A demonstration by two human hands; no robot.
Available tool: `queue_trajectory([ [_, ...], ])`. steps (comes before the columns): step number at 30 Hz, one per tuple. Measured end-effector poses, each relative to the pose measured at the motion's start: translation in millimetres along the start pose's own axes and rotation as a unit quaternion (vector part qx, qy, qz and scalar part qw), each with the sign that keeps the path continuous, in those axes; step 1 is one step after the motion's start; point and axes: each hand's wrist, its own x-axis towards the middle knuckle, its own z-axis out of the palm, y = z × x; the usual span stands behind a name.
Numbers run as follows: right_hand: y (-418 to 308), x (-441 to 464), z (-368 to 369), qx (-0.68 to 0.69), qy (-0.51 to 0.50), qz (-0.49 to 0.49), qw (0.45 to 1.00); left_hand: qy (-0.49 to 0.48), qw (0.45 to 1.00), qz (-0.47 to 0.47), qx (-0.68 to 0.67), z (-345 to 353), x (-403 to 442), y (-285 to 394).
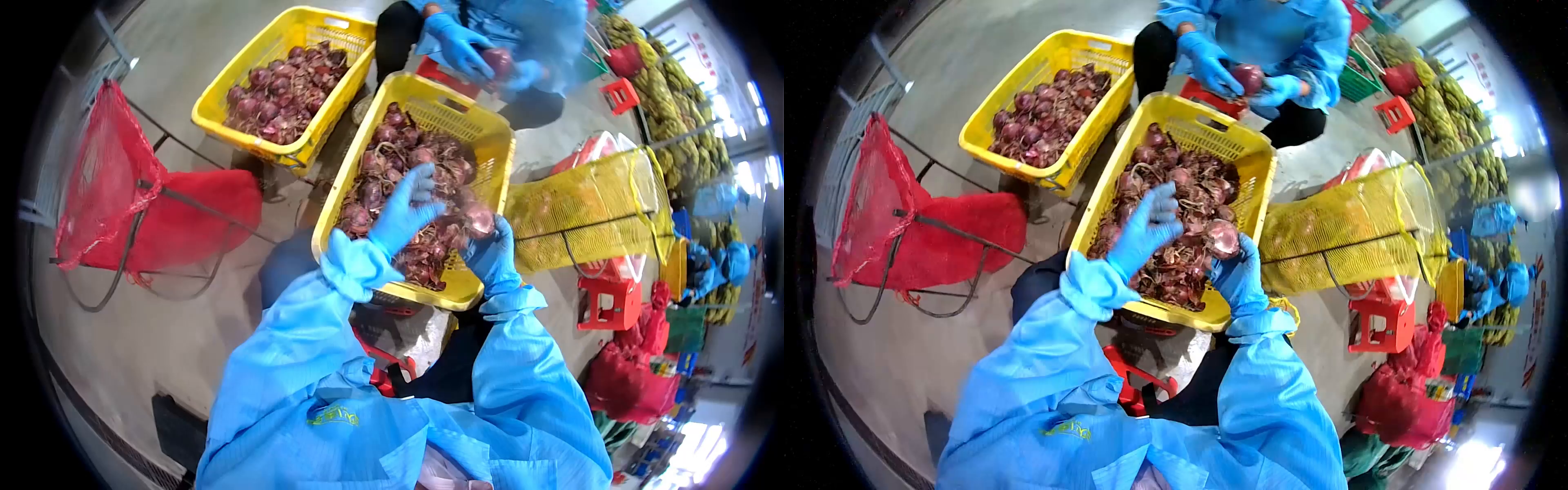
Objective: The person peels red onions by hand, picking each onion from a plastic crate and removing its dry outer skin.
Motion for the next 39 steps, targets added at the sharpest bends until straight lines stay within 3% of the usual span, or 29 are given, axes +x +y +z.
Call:
queue_trajectory([
  [1, 2, -12, -1, 0.018, 0.005, -0.010, 1.000, -0.022, 1.000, 0.004, 0.008, 15, -15, -6],
  [4, 22, -22, -26, 0.076, -0.102, -0.006, 0.992, -0.050, 0.998, 0.021, -0.014, 57, -51, -11],
  [5, 31, -26, -15, 0.062, -0.050, -0.014, 0.997, -0.062, 0.996, 0.049, -0.036, 67, -55, -24],
  [6, 37, -32, -2, 0.047, -0.061, -0.018, 0.997, -0.003, 0.996, 0.076, -0.038, 83, -61, -31],
  [7, 39, -37, 4, 0.033, -0.070, -0.021, 0.997, 0.040, 0.997, 0.042, -0.053, 89, -61, -29],
  [9, 38, -21, -25, -0.019, -0.183, -0.006, 0.983, 0.068, 0.990, 0.005, -0.123, 97, -66, -12],
  [11, 18, -43, -8, -0.104, -0.181, 0.012, 0.978, 0.047, 0.996, 0.001, -0.081, 105, -70, 8],
  [14, 21, -36, -21, -0.066, -0.223, -0.034, 0.972, 0.028, 0.999, 0.007, -0.019, 109, -65, 28],
  [17, 10, -65, 11, -0.028, -0.201, -0.051, 0.978, 0.008, 1.000, 0.019, 0.008, 117, -61, 26],
  [20, 19, -47, -3, -0.009, -0.282, -0.056, 0.958, 0.056, 0.990, 0.065, 0.114, 117, -57, 14],
  [23, 22, -52, 9, 0.029, -0.239, -0.062, 0.969, 0.111, 0.976, 0.092, 0.162, 118, -50, 11],
  [29, 32, -47, 13, -0.026, -0.200, -0.048, 0.978, 0.162, 0.971, 0.108, 0.138, 108, -46, 10],
  [31, 31, -51, 13, -0.060, -0.188, -0.067, 0.978, 0.148, 0.987, 0.048, 0.041, 102, -46, 9],
  [34, 31, -48, 11, -0.004, -0.170, -0.031, 0.985, 0.127, 0.989, -0.024, -0.071, 110, -51, 25],
  [36, 21, -57, 15, 0.129, -0.217, -0.023, 0.967, 0.101, 0.976, -0.059, -0.185, 109, -49, 28],
  [38, 13, -50, 6, 0.237, -0.279, 0.026, 0.930, 0.059, 0.990, 0.003, -0.128, 108, -57, 18],
  [39, 8, -50, 8, 0.214, -0.256, 0.004, 0.943, 0.039, 0.994, 0.032, -0.099, 116, -61, 23],
])
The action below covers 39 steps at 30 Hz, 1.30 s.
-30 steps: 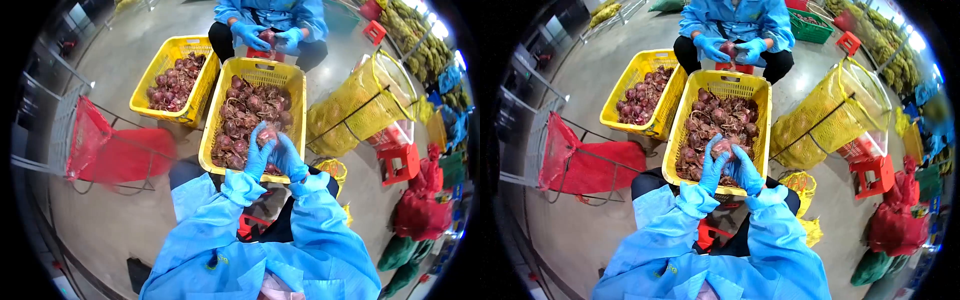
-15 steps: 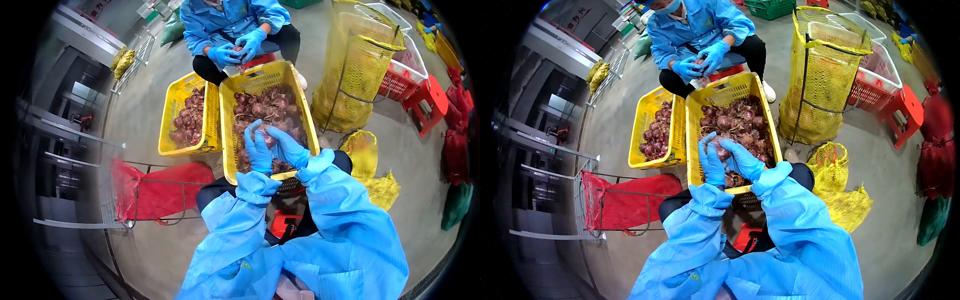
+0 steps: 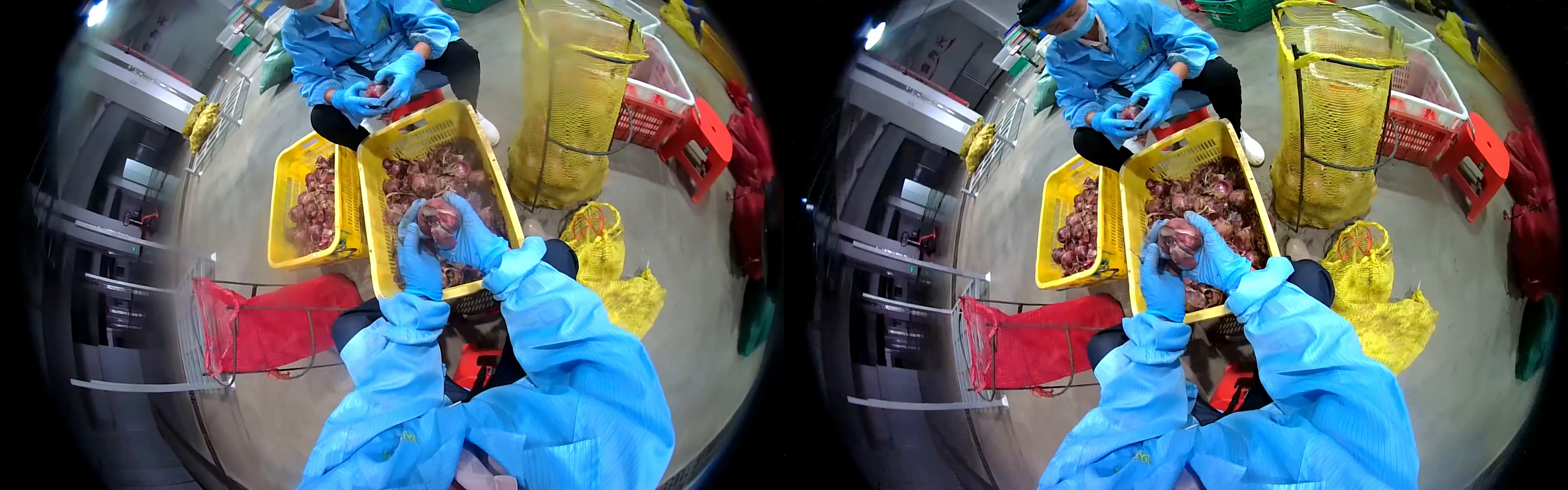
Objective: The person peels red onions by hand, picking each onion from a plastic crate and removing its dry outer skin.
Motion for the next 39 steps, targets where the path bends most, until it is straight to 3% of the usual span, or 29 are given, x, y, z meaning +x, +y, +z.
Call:
queue_trajectory([
  [1, 2, -2, 5, -0.027, 0.024, -0.017, 0.999, -0.028, 0.999, 0.028, 0.026, 12, -5, 8],
  [2, 4, -4, 8, -0.054, 0.047, -0.033, 0.997, -0.024, 0.998, -0.007, 0.052, 16, -10, 14],
  [4, 3, -2, 0, -0.083, -0.001, -0.025, 0.996, -0.018, 0.992, -0.069, 0.104, 20, -12, 23],
  [6, 6, -1, -2, -0.120, -0.058, -0.027, 0.991, -0.011, 0.993, -0.011, 0.113, 22, -11, 18],
  [10, 12, -6, 3, -0.166, -0.038, -0.045, 0.984, -0.016, 0.998, 0.018, 0.060, 25, -13, 20],
  [17, 14, -2, 8, -0.164, -0.044, -0.073, 0.983, 0.037, 0.994, 0.036, 0.098, 30, -6, 18],
  [28, 14, -8, 17, -0.203, -0.026, -0.094, 0.974, 0.041, 0.996, 0.043, 0.073, 21, -3, 8],
  [32, 14, -4, 0, -0.176, -0.031, -0.073, 0.981, 0.009, 0.994, 0.040, 0.103, 22, -4, 14],
  [39, 20, -7, -10, -0.132, -0.028, -0.030, 0.990, 0.041, 0.992, 0.047, 0.109, 17, -10, 8],
])
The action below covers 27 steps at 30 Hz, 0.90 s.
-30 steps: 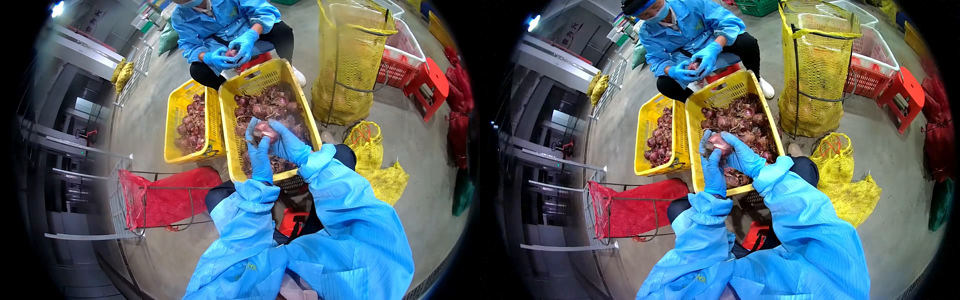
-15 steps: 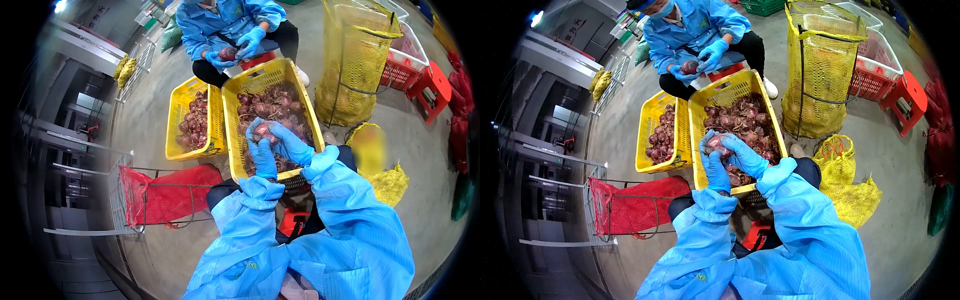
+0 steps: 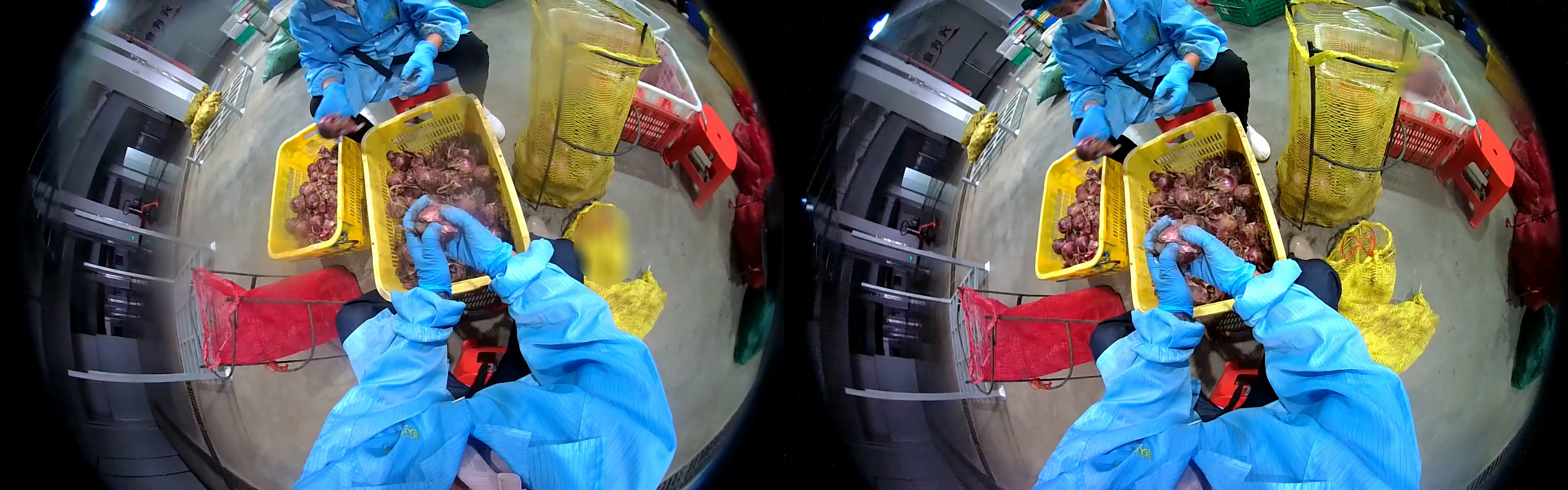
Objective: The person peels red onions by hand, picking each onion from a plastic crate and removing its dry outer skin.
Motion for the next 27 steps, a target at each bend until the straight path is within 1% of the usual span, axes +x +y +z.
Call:
queue_trajectory([
  [2, 0, 2, -1, -0.003, 0.003, 0.002, 1.000, -0.004, 1.000, 0.013, -0.006, -1, 2, 0],
  [5, 2, 5, -1, 0.002, 0.014, 0.006, 1.000, -0.005, 0.999, 0.047, 0.023, -6, 5, -7],
  [7, 1, 3, 5, 0.002, 0.028, -0.003, 1.000, -0.007, 1.000, 0.021, 0.005, -5, 5, -5],
  [8, -2, 3, 8, -0.016, 0.026, 0.001, 1.000, -0.005, 1.000, 0.011, -0.005, -5, 6, -5],
  [11, 0, 6, 12, -0.181, 0.071, 0.000, 0.981, 0.092, 0.993, -0.031, -0.070, -15, 4, -29],
  [12, 5, 12, 11, -0.279, 0.092, -0.047, 0.955, 0.061, 0.966, -0.180, -0.173, -46, 4, -57],
  [13, 9, 20, 2, -0.373, 0.103, -0.051, 0.921, 0.067, 0.929, -0.273, -0.241, -50, -1, -50],
  [14, 12, 25, -7, -0.448, 0.096, -0.037, 0.888, 0.016, 0.893, -0.294, -0.339, -61, -5, -51],
  [15, 12, 29, -7, -0.518, 0.089, -0.025, 0.850, -0.039, 0.846, -0.311, -0.431, -72, -6, -52],
  [16, 13, 27, -2, -0.606, 0.094, -0.068, 0.787, 0.011, 0.839, -0.329, -0.434, -83, -5, -52],
  [18, 21, 31, -14, -0.631, 0.088, -0.109, 0.763, 0.105, 0.813, -0.364, -0.442, -102, 4, -54],
  [19, 21, 33, -11, -0.643, 0.088, -0.129, 0.750, 0.106, 0.819, -0.344, -0.446, -115, 15, -51],
  [20, 17, 32, -11, -0.623, 0.122, -0.077, 0.769, 0.099, 0.832, -0.310, -0.450, -136, 37, -43],
  [21, 13, 33, -15, -0.556, 0.136, -0.048, 0.819, 0.087, 0.845, -0.266, -0.456, -154, 60, -29],
  [23, 0, 35, -11, -0.509, 0.173, -0.056, 0.841, 0.046, 0.860, -0.180, -0.475, -190, 113, 8],
  [24, -9, 33, -6, -0.509, 0.191, -0.074, 0.836, 0.034, 0.865, -0.153, -0.477, -203, 138, 28],
  [25, -17, 34, -6, -0.467, 0.221, -0.058, 0.854, 0.063, 0.880, -0.145, -0.449, -208, 154, 43],
  [26, -23, 35, -12, -0.450, 0.251, -0.067, 0.855, 0.135, 0.899, -0.153, -0.386, -203, 162, 54],
  [27, -30, 40, -19, -0.432, 0.278, -0.080, 0.854, 0.155, 0.923, -0.135, -0.325, -185, 158, 62],
])
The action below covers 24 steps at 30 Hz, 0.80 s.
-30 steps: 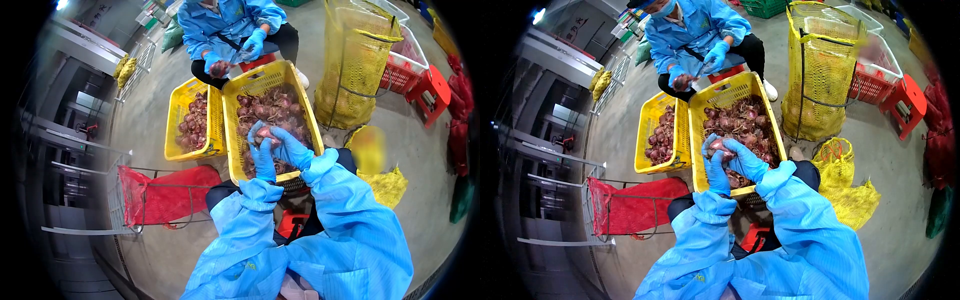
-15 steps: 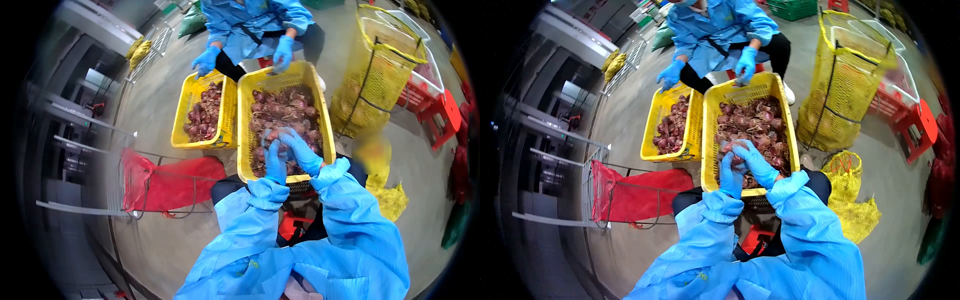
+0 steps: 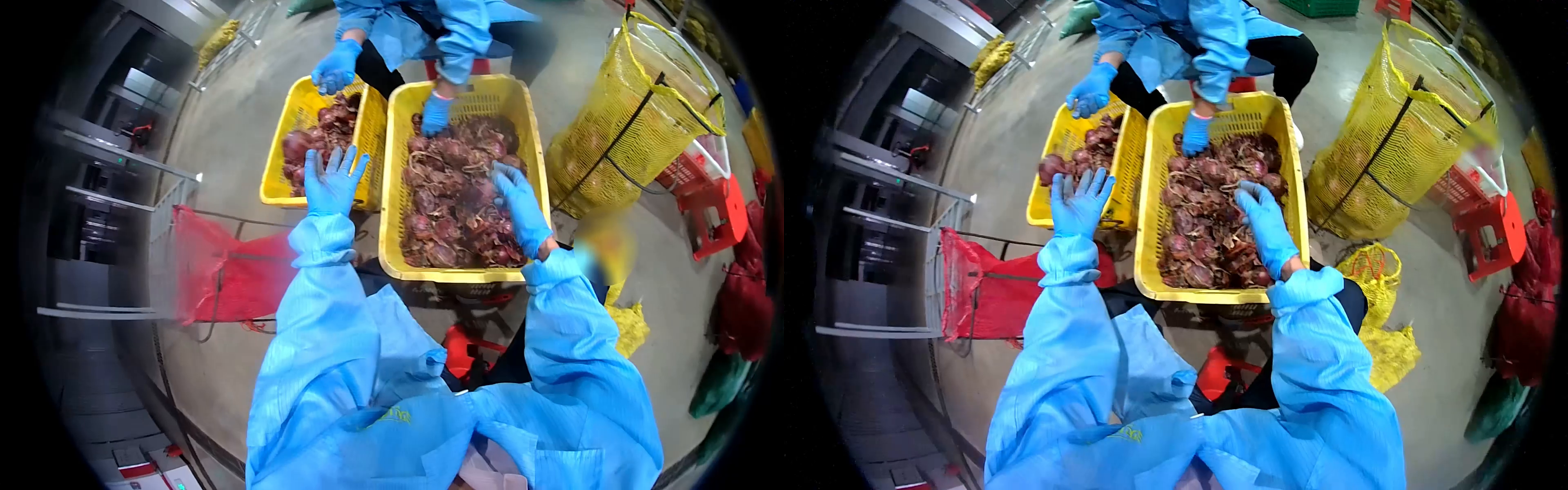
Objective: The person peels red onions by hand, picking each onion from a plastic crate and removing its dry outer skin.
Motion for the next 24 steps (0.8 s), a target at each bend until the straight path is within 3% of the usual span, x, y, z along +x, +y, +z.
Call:
queue_trajectory([
  [2, 12, 20, -12, 0.001, 0.035, 0.024, 0.999, -0.117, 0.988, -0.042, 0.088, -39, 16, -17],
  [4, 35, 39, -21, 0.002, 0.041, 0.034, 0.999, -0.089, 0.983, -0.126, 0.102, -69, 19, -46],
  [6, 55, 51, -27, -0.043, 0.025, 0.087, 0.995, 0.026, 0.981, -0.180, 0.067, -113, 25, -82],
  [7, 65, 56, -24, -0.113, 0.020, 0.062, 0.991, 0.021, 0.977, -0.207, 0.037, -130, 25, -96],
  [8, 84, 68, -24, -0.130, -0.012, 0.057, 0.990, 0.120, 0.958, -0.235, 0.113, -144, 32, -107],
  [10, 110, 75, -10, -0.213, -0.069, 0.004, 0.975, -0.117, 0.958, -0.262, 0.010, -150, 36, -115],
  [11, 103, 69, 9, -0.274, -0.111, 0.020, 0.955, -0.019, 0.966, -0.170, 0.193, -97, 13, -108],
  [12, 92, 65, 26, -0.332, -0.150, 0.032, 0.931, 0.004, 0.971, -0.133, 0.199, -72, 8, -103],
  [14, 151, 85, 39, -0.373, -0.238, -0.033, 0.896, -0.045, 0.981, -0.143, 0.122, -56, 10, -93],
  [16, 144, 82, 68, -0.568, -0.291, -0.047, 0.769, -0.073, 0.979, -0.161, 0.102, -46, 11, -86],
  [18, 184, 85, 77, -0.646, -0.319, -0.123, 0.683, -0.082, 0.978, -0.157, 0.113, -41, 14, -81],
  [20, 202, 78, 85, -0.666, -0.230, -0.179, 0.687, -0.076, 0.978, -0.163, 0.105, -45, 18, -83],
  [22, 205, 81, 96, -0.711, -0.219, -0.160, 0.648, -0.045, 0.976, -0.182, 0.109, -40, 16, -80],
  [24, 185, 78, 91, -0.661, -0.266, -0.143, 0.687, -0.084, 0.973, -0.180, 0.116, -46, 18, -76],
])
